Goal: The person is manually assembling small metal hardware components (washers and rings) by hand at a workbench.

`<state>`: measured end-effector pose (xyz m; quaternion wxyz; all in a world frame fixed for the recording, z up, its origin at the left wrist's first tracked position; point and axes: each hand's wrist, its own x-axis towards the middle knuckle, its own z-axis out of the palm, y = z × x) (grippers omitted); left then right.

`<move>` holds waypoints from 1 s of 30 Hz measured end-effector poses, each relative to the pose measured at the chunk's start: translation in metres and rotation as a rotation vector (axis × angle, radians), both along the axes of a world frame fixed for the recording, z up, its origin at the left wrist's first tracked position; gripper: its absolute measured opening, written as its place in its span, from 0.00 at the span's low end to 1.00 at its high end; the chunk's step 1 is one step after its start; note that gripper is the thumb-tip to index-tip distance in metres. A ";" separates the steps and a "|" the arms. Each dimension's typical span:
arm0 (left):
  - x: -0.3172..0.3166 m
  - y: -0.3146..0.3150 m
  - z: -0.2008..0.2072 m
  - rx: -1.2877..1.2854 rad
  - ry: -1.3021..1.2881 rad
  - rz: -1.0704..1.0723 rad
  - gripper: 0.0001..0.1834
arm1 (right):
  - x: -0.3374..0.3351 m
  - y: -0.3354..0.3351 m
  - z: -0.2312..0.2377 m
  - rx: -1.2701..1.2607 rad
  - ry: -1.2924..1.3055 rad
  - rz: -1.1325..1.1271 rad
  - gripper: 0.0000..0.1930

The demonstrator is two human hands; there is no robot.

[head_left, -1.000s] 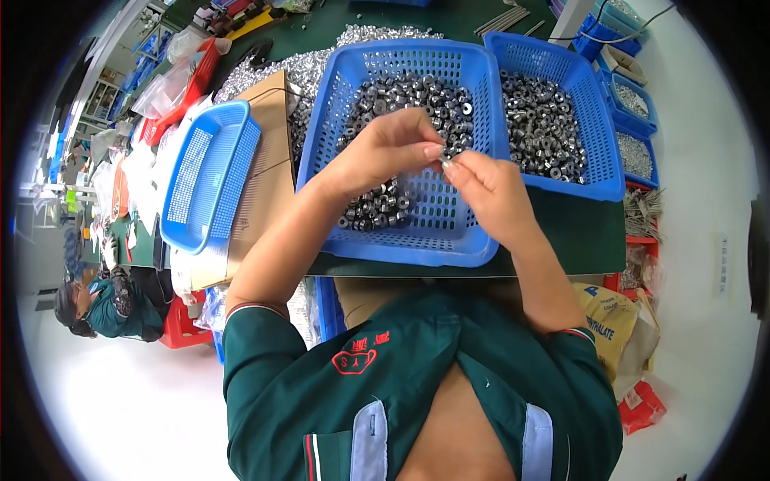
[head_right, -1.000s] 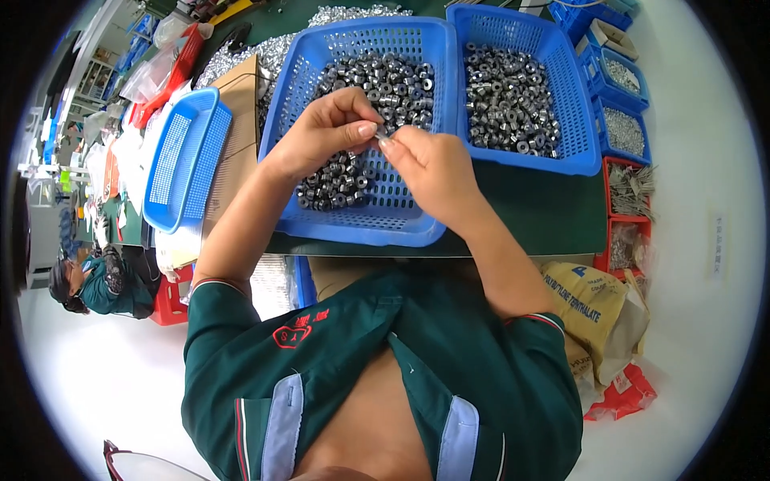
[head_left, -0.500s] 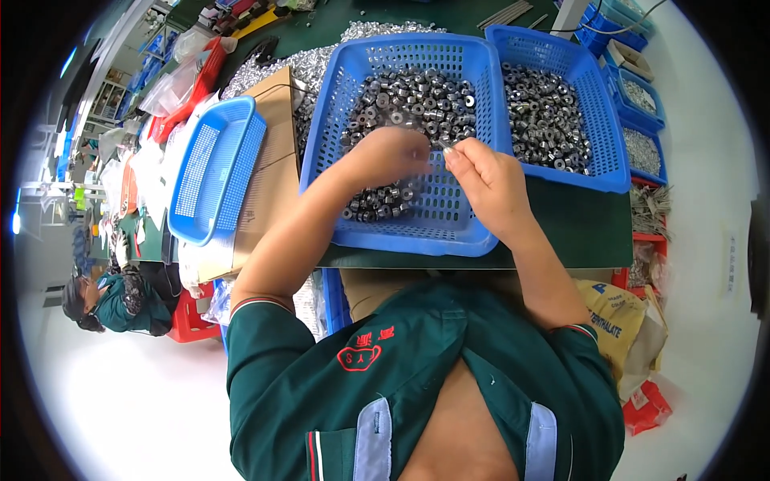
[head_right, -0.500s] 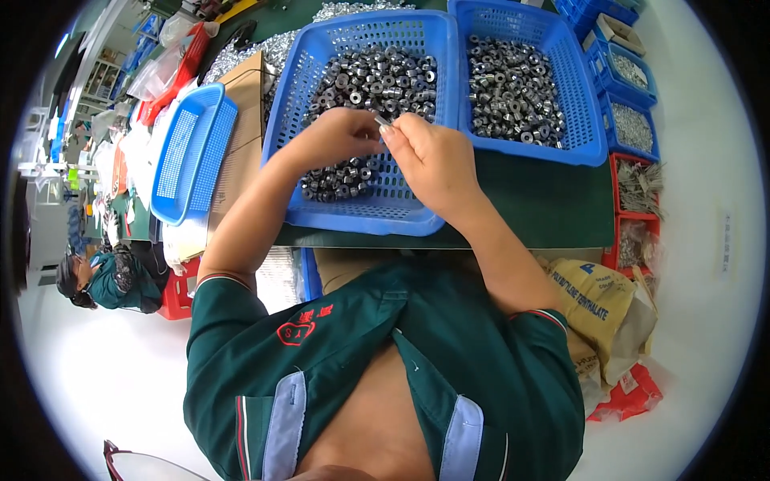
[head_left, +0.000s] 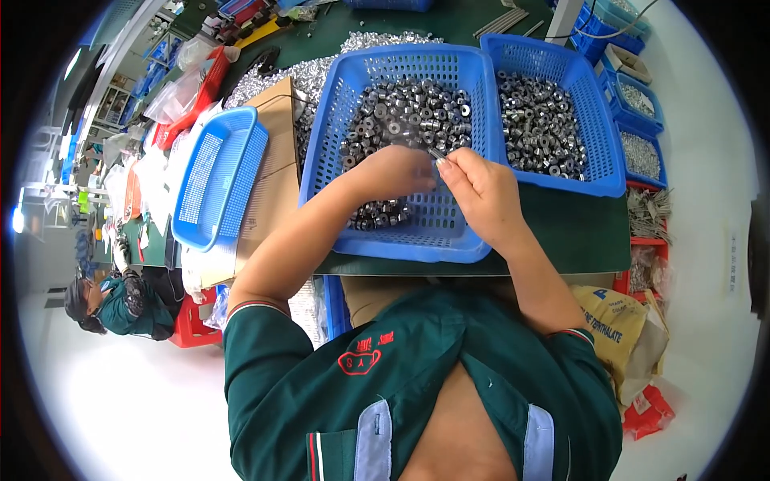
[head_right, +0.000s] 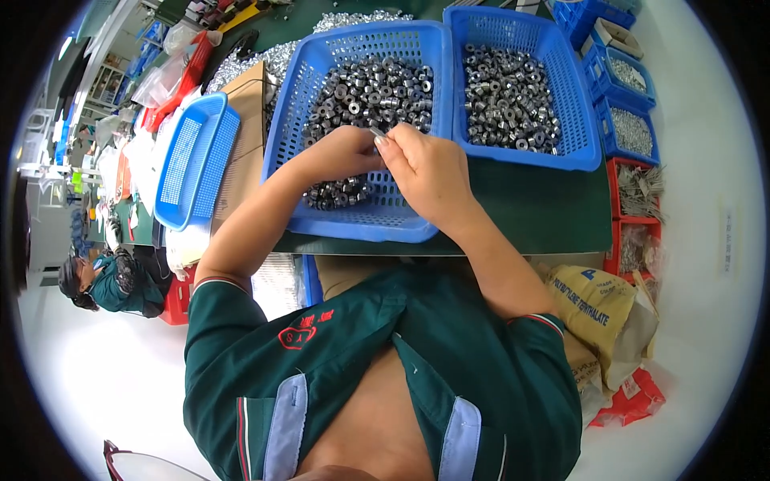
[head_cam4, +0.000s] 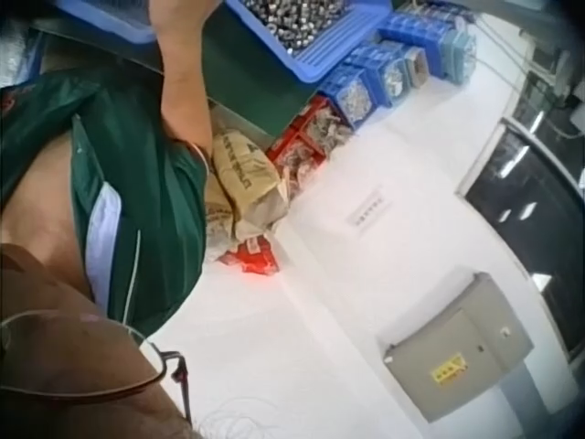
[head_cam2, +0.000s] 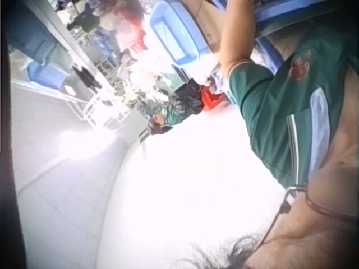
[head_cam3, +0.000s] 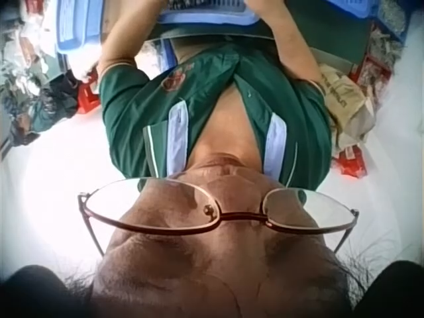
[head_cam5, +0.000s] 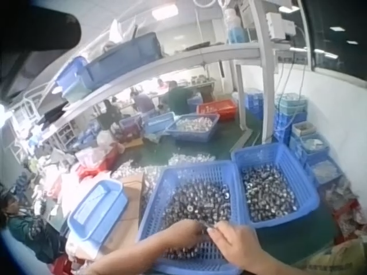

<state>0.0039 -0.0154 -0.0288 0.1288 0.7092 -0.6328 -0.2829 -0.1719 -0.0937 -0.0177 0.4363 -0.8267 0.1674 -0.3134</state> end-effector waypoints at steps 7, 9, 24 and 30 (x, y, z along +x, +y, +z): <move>0.010 0.016 0.031 -0.014 1.153 0.173 0.13 | -0.001 0.001 -0.003 0.029 0.009 -0.027 0.11; 0.009 0.017 0.032 -0.038 1.139 0.193 0.15 | -0.002 0.001 0.000 0.030 0.011 -0.024 0.11; 0.006 0.016 0.034 -0.174 0.952 0.208 0.15 | 0.001 0.002 0.000 0.043 0.020 -0.034 0.10; 0.010 0.015 0.027 -0.150 1.092 0.199 0.13 | 0.000 0.003 -0.002 -0.017 0.032 -0.027 0.10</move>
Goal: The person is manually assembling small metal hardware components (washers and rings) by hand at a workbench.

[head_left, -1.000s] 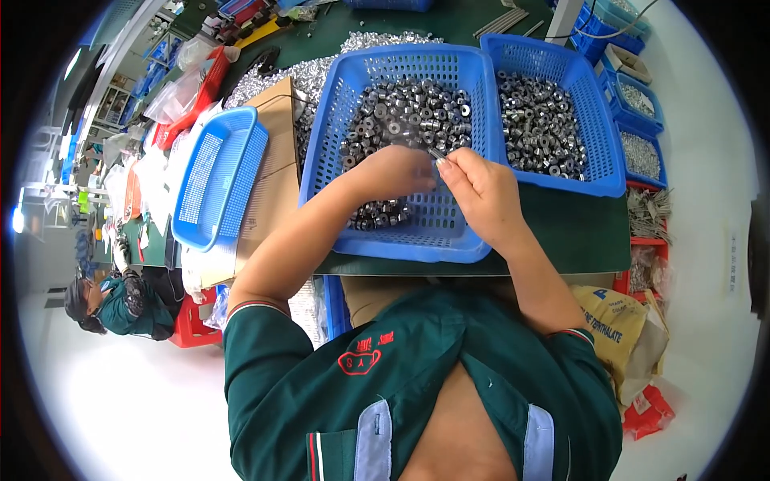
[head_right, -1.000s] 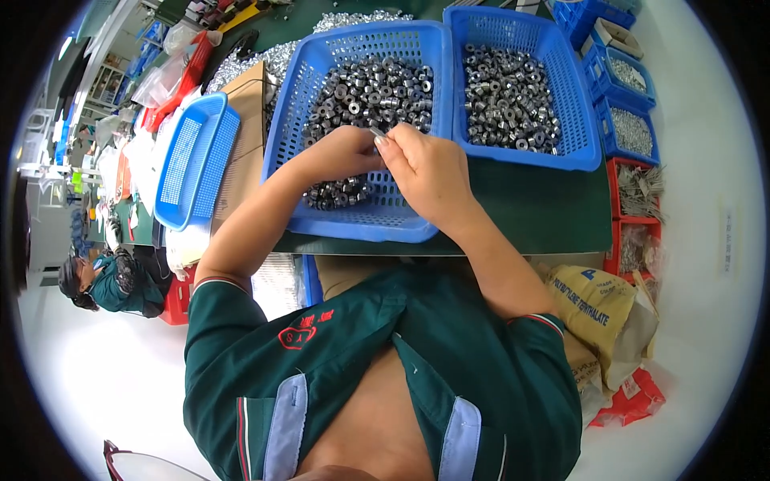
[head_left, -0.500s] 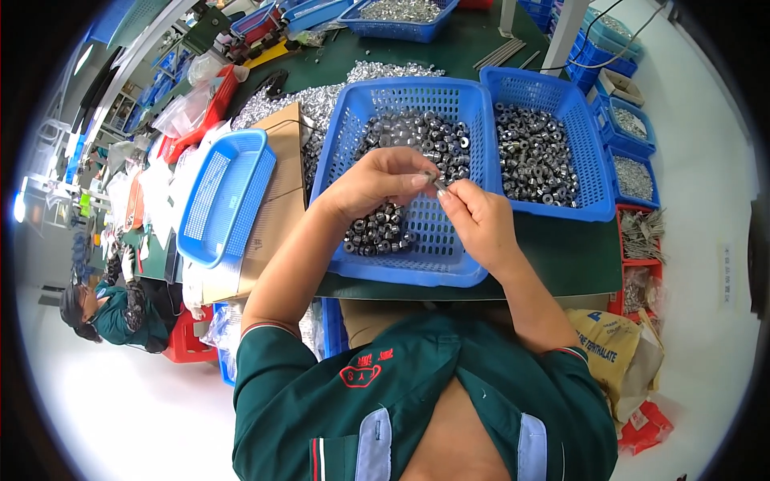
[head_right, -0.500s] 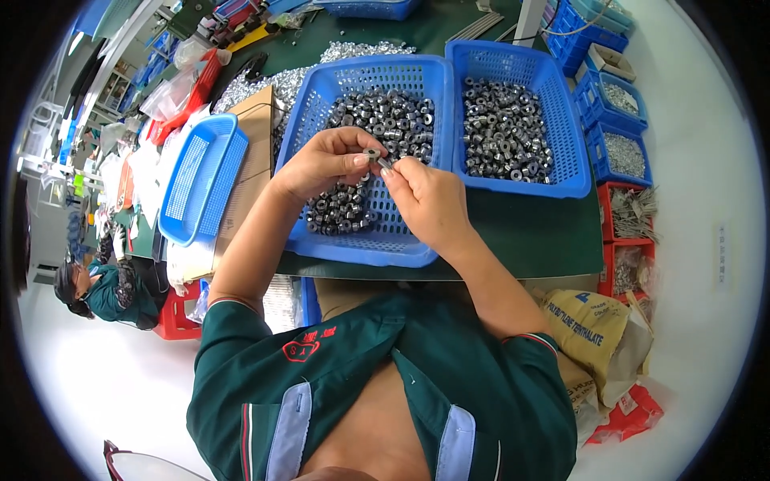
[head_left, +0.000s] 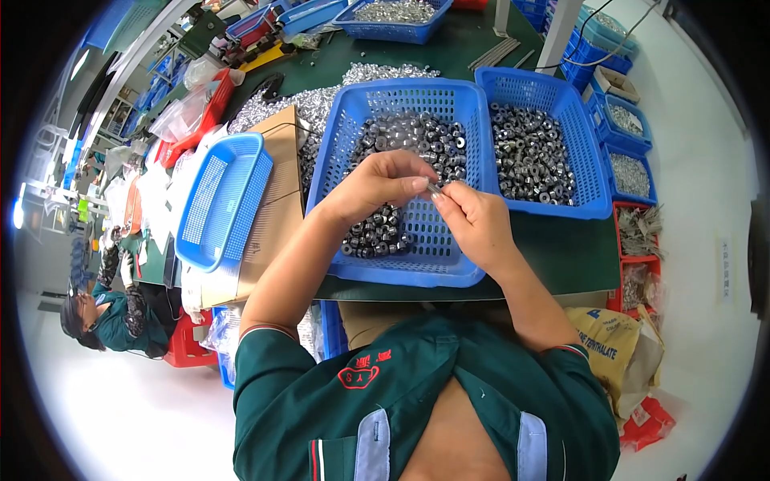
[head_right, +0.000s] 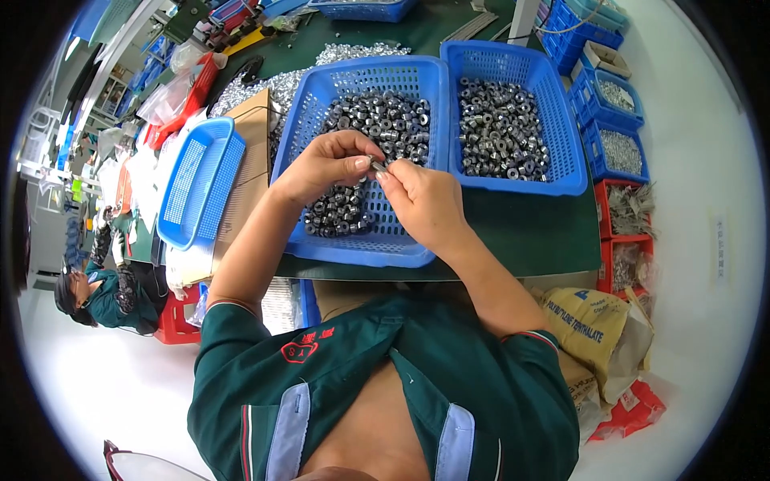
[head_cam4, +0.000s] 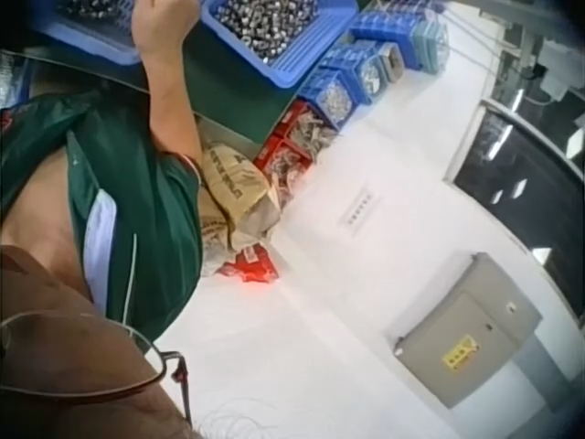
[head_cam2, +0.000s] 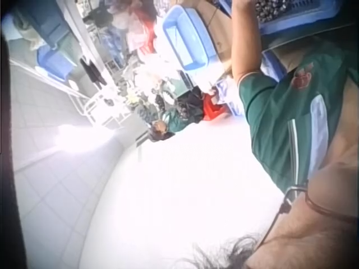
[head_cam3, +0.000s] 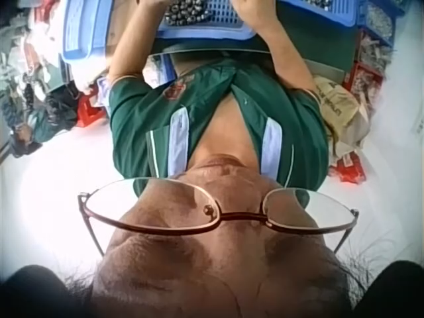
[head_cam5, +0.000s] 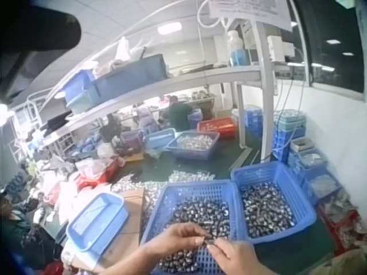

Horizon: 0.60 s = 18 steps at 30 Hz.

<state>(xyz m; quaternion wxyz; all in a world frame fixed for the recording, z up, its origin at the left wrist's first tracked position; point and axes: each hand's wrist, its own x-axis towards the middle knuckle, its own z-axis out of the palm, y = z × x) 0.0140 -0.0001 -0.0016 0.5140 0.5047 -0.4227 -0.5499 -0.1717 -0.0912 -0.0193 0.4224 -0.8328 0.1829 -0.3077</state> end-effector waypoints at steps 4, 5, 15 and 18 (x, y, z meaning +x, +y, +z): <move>-0.003 -0.001 -0.004 0.054 0.057 0.034 0.10 | 0.001 0.001 -0.003 -0.185 0.027 -0.001 0.10; -0.003 -0.001 -0.002 0.111 0.072 0.060 0.09 | 0.001 0.002 -0.003 -0.295 0.040 0.004 0.10; -0.008 -0.006 0.000 0.090 0.169 0.090 0.10 | 0.006 0.000 -0.006 -0.318 0.081 -0.064 0.11; -0.003 -0.006 0.002 0.041 0.021 0.075 0.10 | 0.005 -0.005 0.000 -0.180 0.064 -0.012 0.13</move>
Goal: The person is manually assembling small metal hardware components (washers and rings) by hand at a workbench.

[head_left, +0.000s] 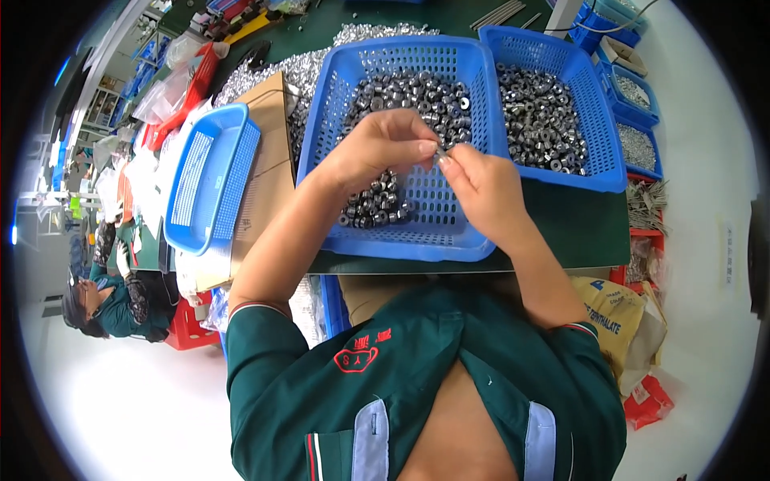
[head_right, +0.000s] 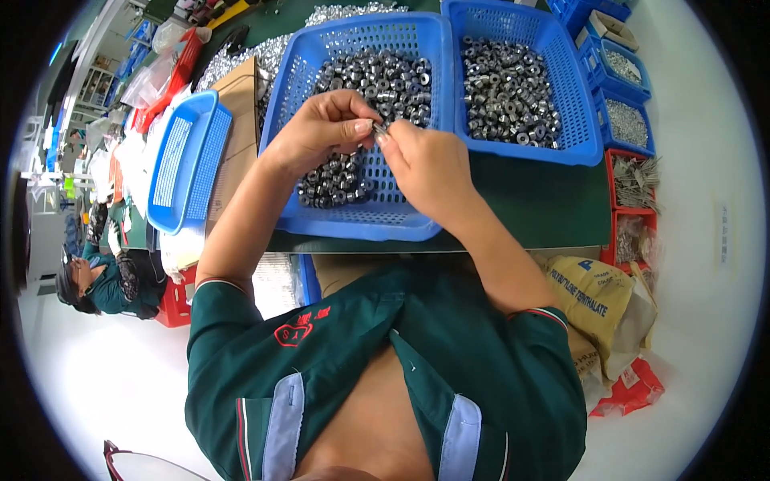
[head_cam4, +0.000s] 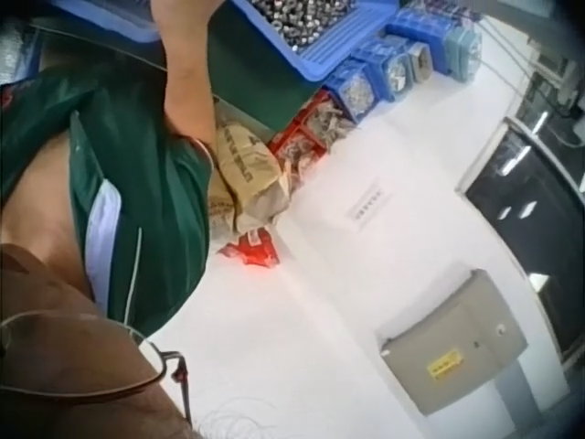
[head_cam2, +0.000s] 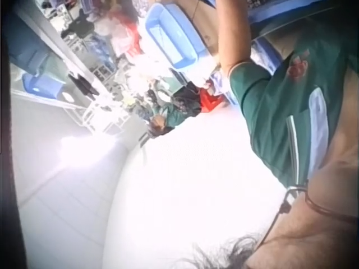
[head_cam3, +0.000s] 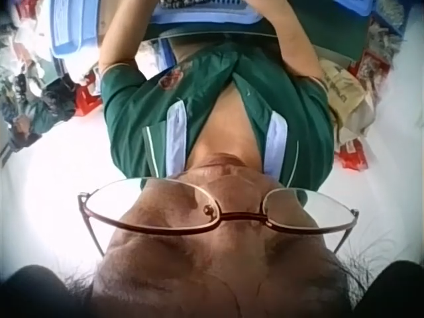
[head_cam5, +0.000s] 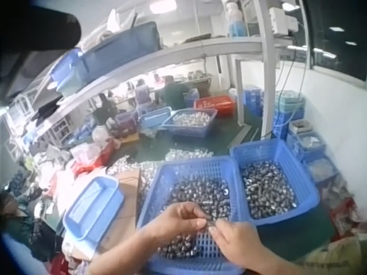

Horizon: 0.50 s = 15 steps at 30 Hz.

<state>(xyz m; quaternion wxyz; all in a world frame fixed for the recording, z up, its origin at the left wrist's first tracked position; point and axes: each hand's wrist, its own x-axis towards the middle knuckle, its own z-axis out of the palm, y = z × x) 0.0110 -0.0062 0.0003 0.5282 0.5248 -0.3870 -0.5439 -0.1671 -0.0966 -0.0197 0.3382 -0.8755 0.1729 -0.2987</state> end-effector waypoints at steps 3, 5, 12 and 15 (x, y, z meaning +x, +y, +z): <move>0.002 0.003 0.003 -0.014 -0.042 -0.041 0.10 | -0.002 -0.006 0.003 0.071 0.024 0.094 0.14; -0.002 0.004 0.004 -0.013 -0.048 -0.018 0.10 | -0.003 -0.007 0.003 0.092 0.056 0.102 0.15; -0.003 0.004 -0.003 0.023 -0.012 -0.001 0.10 | -0.004 0.005 -0.003 -0.144 0.011 0.028 0.12; 0.002 0.003 -0.006 0.063 0.041 -0.059 0.11 | -0.003 0.008 -0.004 -0.305 -0.017 0.013 0.11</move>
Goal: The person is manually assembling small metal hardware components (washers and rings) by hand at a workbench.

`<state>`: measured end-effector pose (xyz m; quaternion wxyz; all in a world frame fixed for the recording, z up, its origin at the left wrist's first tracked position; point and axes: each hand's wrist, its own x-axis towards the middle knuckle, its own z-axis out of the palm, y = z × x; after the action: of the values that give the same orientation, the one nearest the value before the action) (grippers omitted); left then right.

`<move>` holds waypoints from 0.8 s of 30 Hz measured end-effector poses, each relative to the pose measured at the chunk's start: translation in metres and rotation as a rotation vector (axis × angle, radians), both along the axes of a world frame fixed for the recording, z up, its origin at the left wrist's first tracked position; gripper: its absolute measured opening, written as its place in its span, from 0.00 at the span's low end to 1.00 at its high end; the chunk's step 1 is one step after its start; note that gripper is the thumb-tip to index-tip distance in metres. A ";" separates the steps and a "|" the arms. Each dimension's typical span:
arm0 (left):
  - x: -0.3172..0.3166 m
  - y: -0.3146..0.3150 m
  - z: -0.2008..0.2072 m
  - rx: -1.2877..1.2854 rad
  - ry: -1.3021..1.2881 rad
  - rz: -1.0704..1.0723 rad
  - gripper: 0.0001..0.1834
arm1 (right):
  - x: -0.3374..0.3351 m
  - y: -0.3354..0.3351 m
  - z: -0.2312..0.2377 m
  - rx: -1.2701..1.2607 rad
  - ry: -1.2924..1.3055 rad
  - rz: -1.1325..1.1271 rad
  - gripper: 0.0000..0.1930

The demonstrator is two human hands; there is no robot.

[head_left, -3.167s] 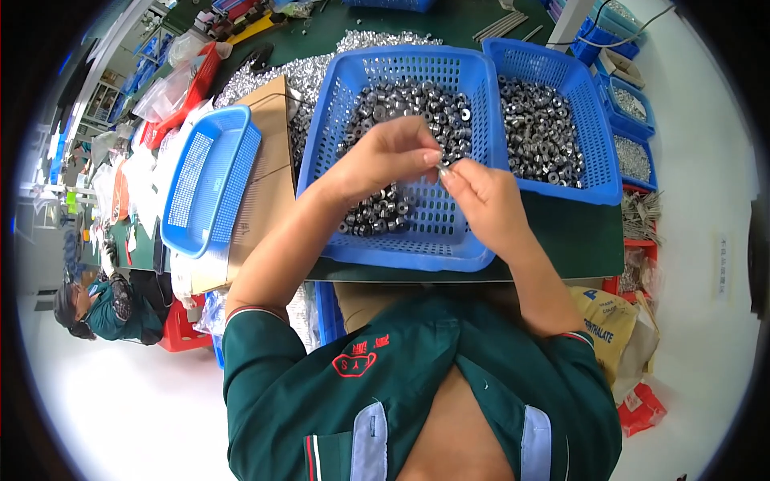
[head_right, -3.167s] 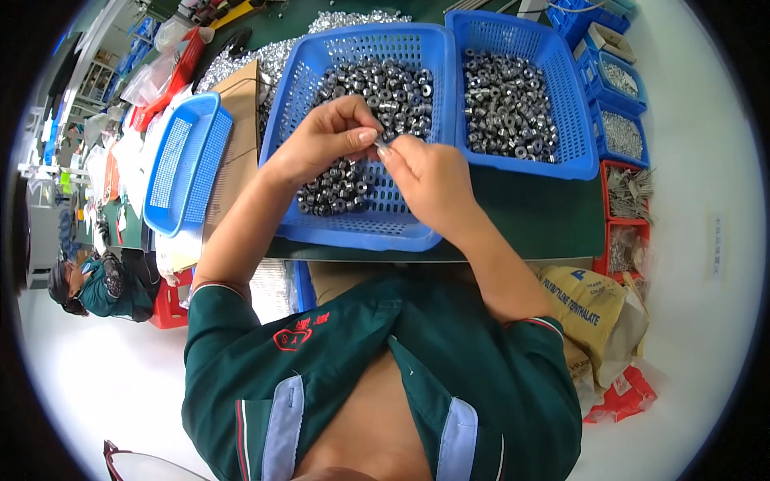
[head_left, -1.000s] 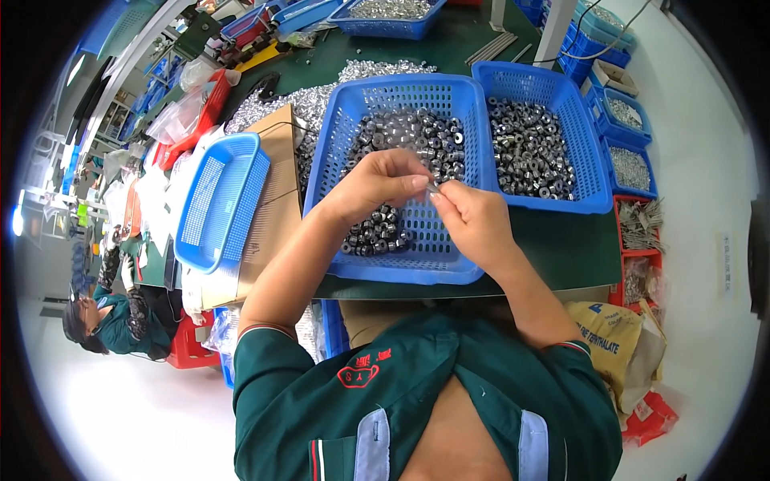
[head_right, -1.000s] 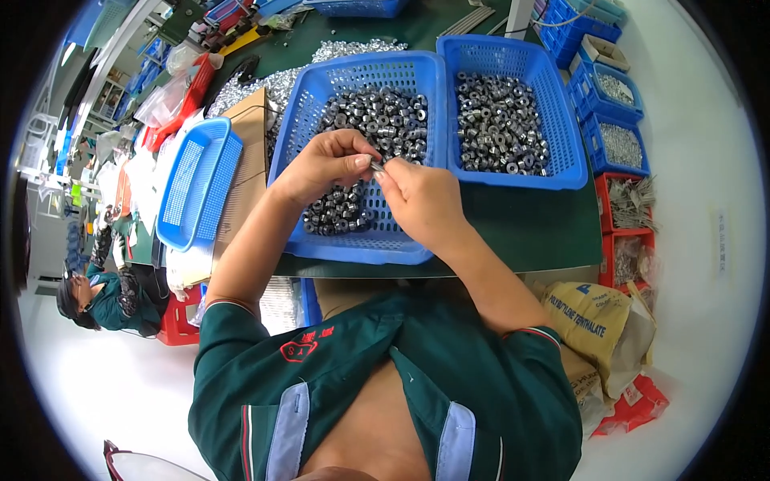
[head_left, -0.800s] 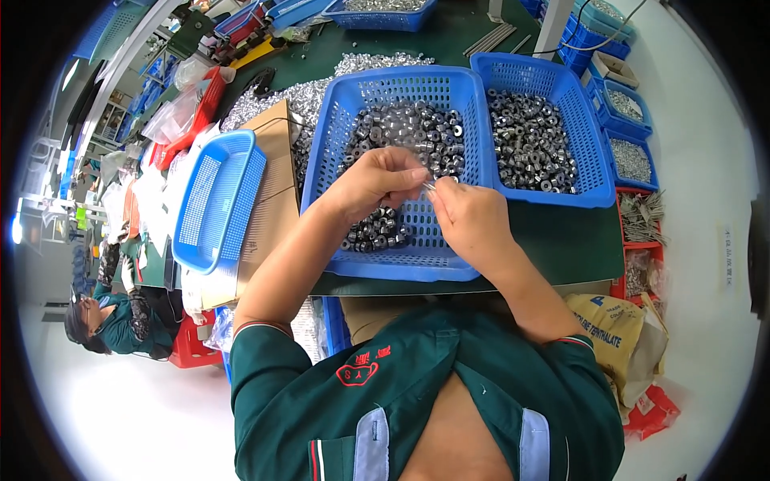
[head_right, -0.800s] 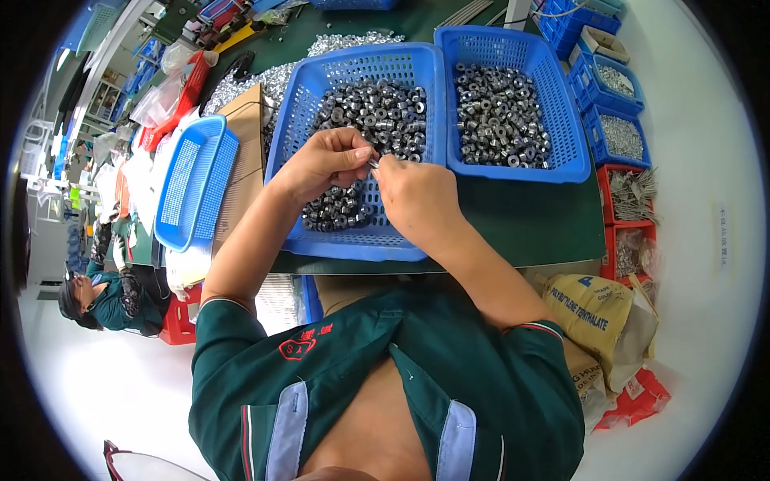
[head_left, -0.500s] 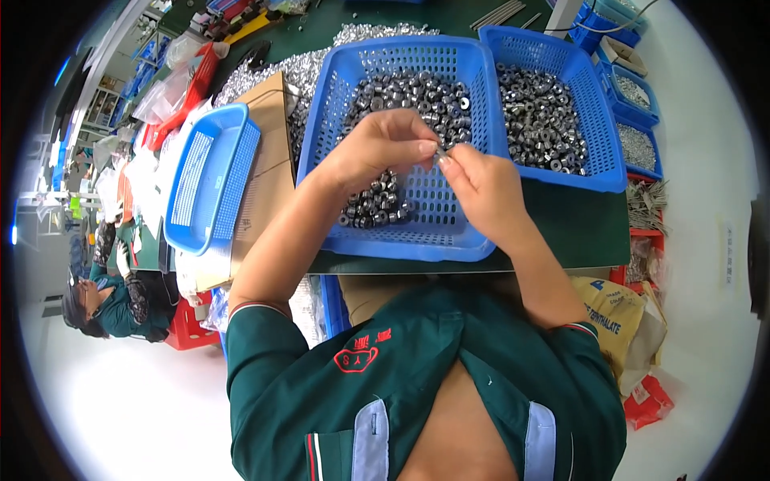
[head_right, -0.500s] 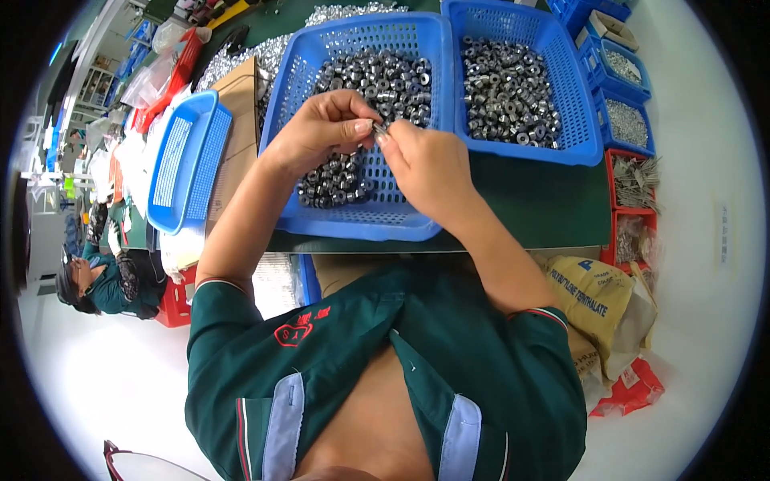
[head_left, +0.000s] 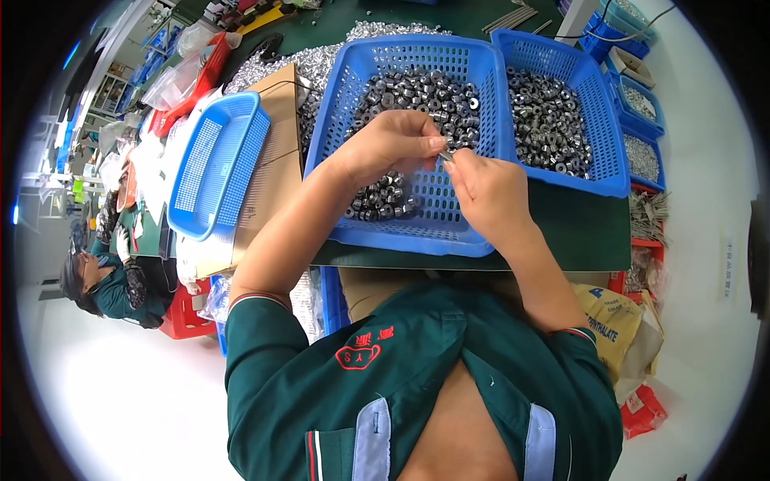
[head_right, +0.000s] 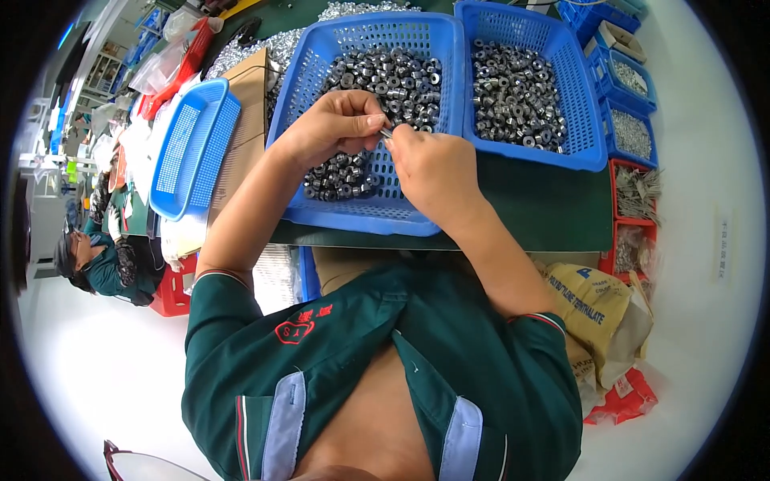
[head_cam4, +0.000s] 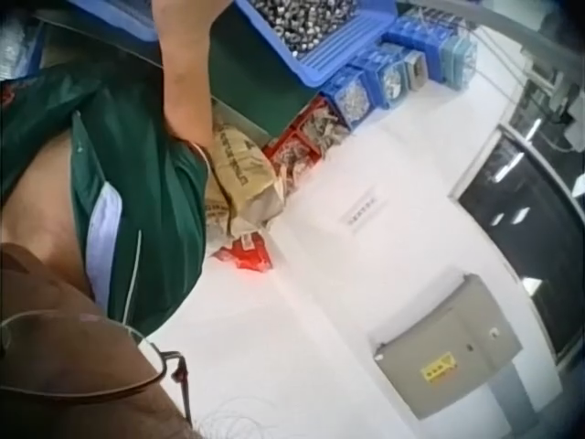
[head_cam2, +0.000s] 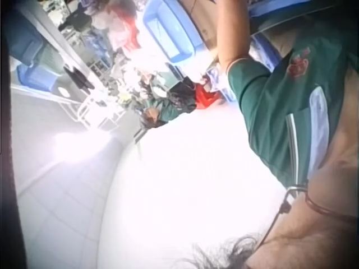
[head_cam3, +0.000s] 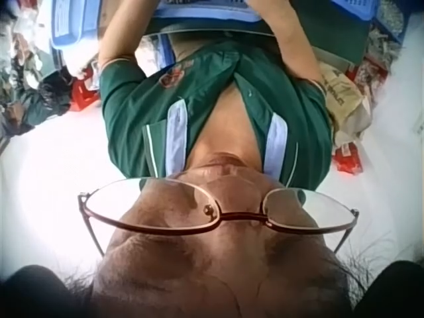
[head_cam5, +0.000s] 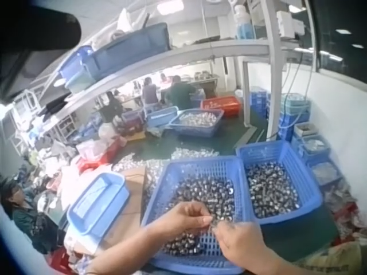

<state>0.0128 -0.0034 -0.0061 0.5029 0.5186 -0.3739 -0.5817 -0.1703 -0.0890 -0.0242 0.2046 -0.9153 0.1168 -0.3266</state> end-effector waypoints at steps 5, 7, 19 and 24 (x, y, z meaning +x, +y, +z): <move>0.003 -0.003 -0.002 0.113 0.232 -0.034 0.11 | 0.000 0.000 0.000 -0.118 -0.060 0.017 0.10; 0.003 -0.004 -0.002 0.104 0.257 -0.083 0.11 | 0.000 0.000 -0.001 -0.094 -0.029 -0.010 0.10; -0.002 -0.002 0.005 -0.136 0.060 -0.039 0.09 | -0.001 -0.011 0.005 0.439 0.063 0.074 0.14; 0.005 -0.003 0.008 0.044 0.367 0.018 0.03 | -0.001 -0.007 0.001 0.563 -0.083 0.075 0.14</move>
<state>0.0181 -0.0067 0.0021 0.5563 0.4180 -0.2587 -0.6701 -0.1716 -0.0962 -0.0227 0.4672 -0.8119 0.1607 -0.3109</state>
